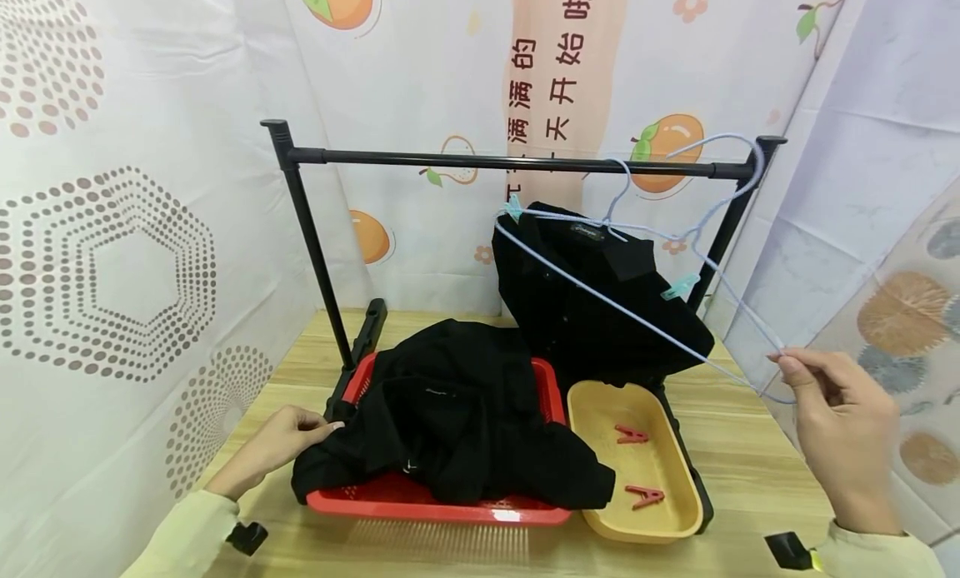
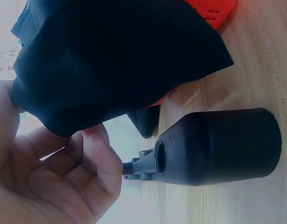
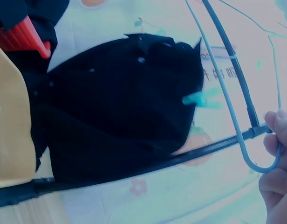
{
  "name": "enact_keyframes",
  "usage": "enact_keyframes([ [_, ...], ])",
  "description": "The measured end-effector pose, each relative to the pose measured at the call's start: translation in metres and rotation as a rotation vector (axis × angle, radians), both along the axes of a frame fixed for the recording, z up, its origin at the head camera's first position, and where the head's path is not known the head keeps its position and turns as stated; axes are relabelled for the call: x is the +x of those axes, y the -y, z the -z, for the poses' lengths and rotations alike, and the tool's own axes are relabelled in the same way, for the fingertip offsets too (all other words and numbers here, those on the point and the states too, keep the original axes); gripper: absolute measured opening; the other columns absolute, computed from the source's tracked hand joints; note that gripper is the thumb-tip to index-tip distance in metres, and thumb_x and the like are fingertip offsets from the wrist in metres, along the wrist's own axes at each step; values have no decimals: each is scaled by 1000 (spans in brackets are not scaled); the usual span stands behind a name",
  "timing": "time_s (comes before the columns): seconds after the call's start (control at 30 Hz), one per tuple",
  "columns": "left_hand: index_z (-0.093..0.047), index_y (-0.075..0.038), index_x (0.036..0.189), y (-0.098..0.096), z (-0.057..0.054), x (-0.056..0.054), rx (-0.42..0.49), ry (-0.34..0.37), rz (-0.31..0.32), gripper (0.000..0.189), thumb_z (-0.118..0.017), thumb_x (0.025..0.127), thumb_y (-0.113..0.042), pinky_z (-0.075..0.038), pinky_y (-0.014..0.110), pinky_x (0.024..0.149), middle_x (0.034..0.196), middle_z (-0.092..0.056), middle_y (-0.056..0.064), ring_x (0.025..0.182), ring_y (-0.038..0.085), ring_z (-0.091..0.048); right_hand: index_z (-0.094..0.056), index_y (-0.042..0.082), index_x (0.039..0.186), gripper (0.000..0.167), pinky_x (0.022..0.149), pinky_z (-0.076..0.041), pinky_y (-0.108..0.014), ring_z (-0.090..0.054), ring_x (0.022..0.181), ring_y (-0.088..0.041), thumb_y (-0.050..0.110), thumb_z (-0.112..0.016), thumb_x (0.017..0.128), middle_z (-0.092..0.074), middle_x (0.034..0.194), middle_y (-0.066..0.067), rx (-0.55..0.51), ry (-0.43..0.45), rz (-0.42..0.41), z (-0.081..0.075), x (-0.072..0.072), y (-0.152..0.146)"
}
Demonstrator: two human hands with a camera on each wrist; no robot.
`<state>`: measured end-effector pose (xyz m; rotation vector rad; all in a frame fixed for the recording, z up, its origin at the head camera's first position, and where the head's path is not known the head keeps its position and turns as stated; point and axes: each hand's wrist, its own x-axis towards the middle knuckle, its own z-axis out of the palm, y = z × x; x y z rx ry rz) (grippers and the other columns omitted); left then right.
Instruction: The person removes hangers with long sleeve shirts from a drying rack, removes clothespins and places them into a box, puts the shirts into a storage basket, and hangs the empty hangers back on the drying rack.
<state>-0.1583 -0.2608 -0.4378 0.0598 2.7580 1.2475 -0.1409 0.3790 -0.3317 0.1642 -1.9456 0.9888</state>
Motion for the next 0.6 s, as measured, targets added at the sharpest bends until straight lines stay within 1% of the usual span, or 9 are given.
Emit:
enact_keyframes([
  [0.1, -67, -12, 72, 0, 0, -1, -7, -8, 3, 39, -71, 98, -41, -33, 29, 60, 65, -37, -5, 67, 13, -39, -71, -14, 106, 16, 70, -41, -4, -56, 77, 6, -3, -63, 100, -63, 93, 25, -28, 10, 47, -2, 3, -9],
  [0.17, -68, -13, 73, -1, 1, -2, -8, -10, 2, 37, -71, 98, -40, -34, 29, 60, 65, -38, -5, 67, 13, -40, -72, -12, 107, 17, 71, -41, -4, -56, 79, 6, 0, -62, 101, -63, 93, 25, -53, -4, 54, -1, 3, -17],
  [0.23, -68, -13, 73, -1, 1, -2, -8, -7, 3, 36, -71, 98, -38, -34, 29, 59, 65, -38, -5, 66, 13, -40, -71, -11, 109, 18, 78, -43, -6, -57, 81, 4, -1, -59, 102, -67, 95, 22, -114, -52, -3, 3, 1, -26],
  [0.3, -68, -12, 72, 0, 2, -2, -7, -5, 7, 36, -70, 99, -36, -33, 29, 59, 64, -37, -5, 66, 13, -39, -74, -3, 111, 19, 81, -42, -7, -57, 86, 5, 1, -56, 104, -66, 98, 24, -129, -67, -2, 7, 1, -34],
  [0.4, -67, -12, 72, 0, 3, -1, -5, 2, 8, 36, -70, 99, -34, -33, 29, 58, 64, -37, -5, 65, 13, -39, -73, -6, 111, 23, 87, -37, -8, -53, 89, 2, -1, -51, 105, -63, 95, 21, -165, -99, -50, 15, -2, -48],
  [0.47, -68, -11, 72, 1, 3, 0, -3, 7, 6, 36, -70, 99, -35, -34, 30, 59, 65, -39, -4, 67, 14, -41, -75, 4, 109, 28, 87, -33, -9, -49, 90, 2, 2, -48, 107, -56, 94, 22, -145, -70, -3, 19, -2, -56],
  [0.5, -69, -12, 74, 1, 3, 0, -1, 9, 7, 35, -70, 99, -36, -35, 31, 60, 66, -41, -4, 69, 14, -42, -75, 9, 106, 31, 87, -32, -9, -47, 90, 1, 3, -46, 108, -54, 95, 22, -142, -66, -1, 22, -3, -61],
  [0.53, -69, -11, 74, 1, 3, 0, 4, 15, 5, 36, -70, 99, -37, -35, 31, 61, 66, -41, -4, 70, 15, -43, -76, 17, 102, 35, 86, -30, -9, -45, 88, 2, 3, -44, 109, -52, 94, 22, -143, -71, -3, 25, -5, -66],
  [0.6, -71, -11, 76, 1, 3, 0, 8, 14, 5, 36, -70, 99, -39, -36, 32, 63, 68, -44, -4, 73, 16, -45, -70, 35, 103, 45, 87, -27, -9, -42, 89, 4, 3, -40, 110, -49, 98, 26, -117, -58, 23, 29, -6, -73],
])
